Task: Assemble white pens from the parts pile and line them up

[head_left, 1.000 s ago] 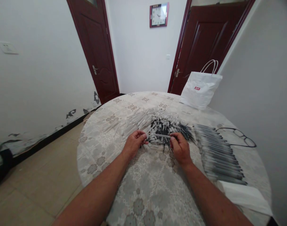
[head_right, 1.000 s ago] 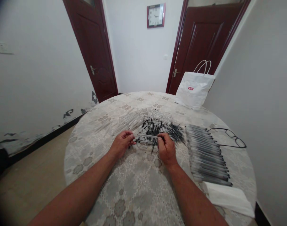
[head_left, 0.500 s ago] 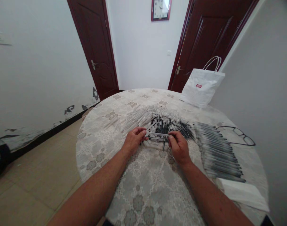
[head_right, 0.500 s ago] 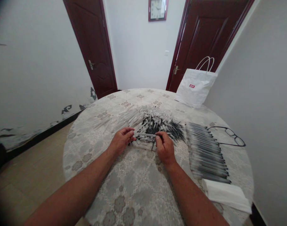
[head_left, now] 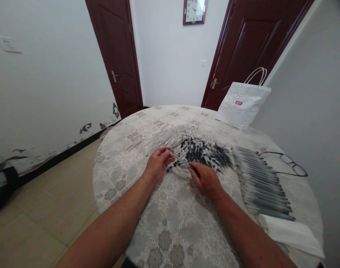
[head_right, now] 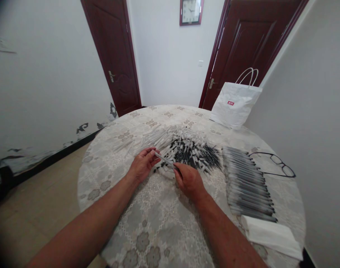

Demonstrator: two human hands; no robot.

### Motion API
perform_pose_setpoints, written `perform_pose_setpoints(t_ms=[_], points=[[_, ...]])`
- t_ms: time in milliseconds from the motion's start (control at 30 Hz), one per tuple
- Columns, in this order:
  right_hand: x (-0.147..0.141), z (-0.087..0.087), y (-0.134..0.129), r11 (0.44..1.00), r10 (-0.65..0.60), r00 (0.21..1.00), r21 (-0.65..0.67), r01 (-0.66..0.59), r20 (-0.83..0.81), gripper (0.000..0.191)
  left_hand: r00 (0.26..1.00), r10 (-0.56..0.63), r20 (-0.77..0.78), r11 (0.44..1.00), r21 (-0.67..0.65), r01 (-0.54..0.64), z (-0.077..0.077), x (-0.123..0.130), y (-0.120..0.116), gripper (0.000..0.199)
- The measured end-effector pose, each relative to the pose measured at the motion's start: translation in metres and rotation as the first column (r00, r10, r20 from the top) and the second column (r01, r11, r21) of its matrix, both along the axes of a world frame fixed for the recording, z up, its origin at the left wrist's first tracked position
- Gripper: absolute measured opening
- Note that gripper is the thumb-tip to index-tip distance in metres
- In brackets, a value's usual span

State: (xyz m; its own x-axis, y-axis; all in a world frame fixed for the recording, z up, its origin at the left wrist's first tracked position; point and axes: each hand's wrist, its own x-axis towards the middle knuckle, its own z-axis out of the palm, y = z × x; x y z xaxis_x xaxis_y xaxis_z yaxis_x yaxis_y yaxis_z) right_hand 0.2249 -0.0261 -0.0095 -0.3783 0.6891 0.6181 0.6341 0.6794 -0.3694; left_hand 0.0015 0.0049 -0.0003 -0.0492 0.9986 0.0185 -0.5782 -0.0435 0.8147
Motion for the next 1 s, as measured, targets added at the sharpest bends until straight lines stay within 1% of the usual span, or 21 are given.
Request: perform_pose_setpoints(t_ms=[100, 267, 400, 500, 633, 700, 767, 833, 900, 967, 1000], points=[[-0.003, 0.000, -0.001, 0.997, 0.008, 0.995, 0.079, -0.016, 0.100, 0.026, 1.000, 0.006, 0.026, 1.000, -0.020, -0.006, 0.002, 0.001, -0.002, 0.032], [-0.005, 0.004, -0.003, 0.988, -0.035, 0.980, 0.155, 0.004, 0.196, 0.024, 1.000, -0.023, -0.001, 0.999, -0.028, 0.023, 0.006, 0.002, -0.005, 0.028], [-0.005, 0.005, -0.004, 0.981, -0.062, 0.972, 0.194, 0.018, 0.225, 0.023, 0.999, -0.016, -0.033, 1.000, -0.017, 0.015, 0.004, 0.001, -0.004, 0.026], [-0.005, 0.004, -0.004, 0.987, -0.033, 0.981, 0.162, 0.001, 0.193, 0.024, 0.998, -0.025, -0.051, 1.000, -0.008, 0.025, 0.000, 0.001, -0.002, 0.024], [-0.007, 0.006, -0.008, 0.999, 0.010, 0.997, 0.037, -0.012, 0.075, 0.024, 0.998, -0.031, -0.058, 0.999, -0.012, 0.031, -0.004, 0.000, -0.002, 0.025], [-0.008, 0.010, -0.011, 0.998, 0.001, 1.000, -0.064, 0.000, 0.016, 0.023, 0.997, -0.031, -0.067, 0.999, -0.018, 0.030, -0.003, 0.001, -0.002, 0.025], [-0.009, 0.013, -0.013, 0.979, -0.022, 0.998, -0.202, 0.010, -0.060, 0.022, 0.996, -0.031, -0.081, 0.999, -0.019, 0.030, -0.002, 0.001, -0.002, 0.026], [-0.009, 0.015, -0.013, 0.926, -0.054, 0.983, -0.377, -0.016, -0.174, 0.022, 0.995, -0.033, -0.094, 0.999, -0.021, 0.031, -0.001, 0.002, -0.003, 0.026], [-0.009, 0.015, -0.011, 0.832, -0.089, 0.948, -0.547, -0.097, -0.304, 0.023, 0.994, -0.030, -0.104, 0.999, -0.025, 0.028, 0.000, 0.003, -0.004, 0.027], [-0.008, 0.015, -0.009, 0.743, -0.124, 0.909, -0.645, -0.181, -0.398, 0.024, 0.992, -0.033, -0.120, 0.999, -0.028, 0.029, 0.000, 0.003, -0.004, 0.028], [-0.008, 0.015, -0.008, 0.717, -0.135, 0.897, -0.666, -0.204, -0.421, 0.024, 0.991, -0.037, -0.130, 0.999, -0.027, 0.033, -0.001, 0.003, -0.004, 0.028]])
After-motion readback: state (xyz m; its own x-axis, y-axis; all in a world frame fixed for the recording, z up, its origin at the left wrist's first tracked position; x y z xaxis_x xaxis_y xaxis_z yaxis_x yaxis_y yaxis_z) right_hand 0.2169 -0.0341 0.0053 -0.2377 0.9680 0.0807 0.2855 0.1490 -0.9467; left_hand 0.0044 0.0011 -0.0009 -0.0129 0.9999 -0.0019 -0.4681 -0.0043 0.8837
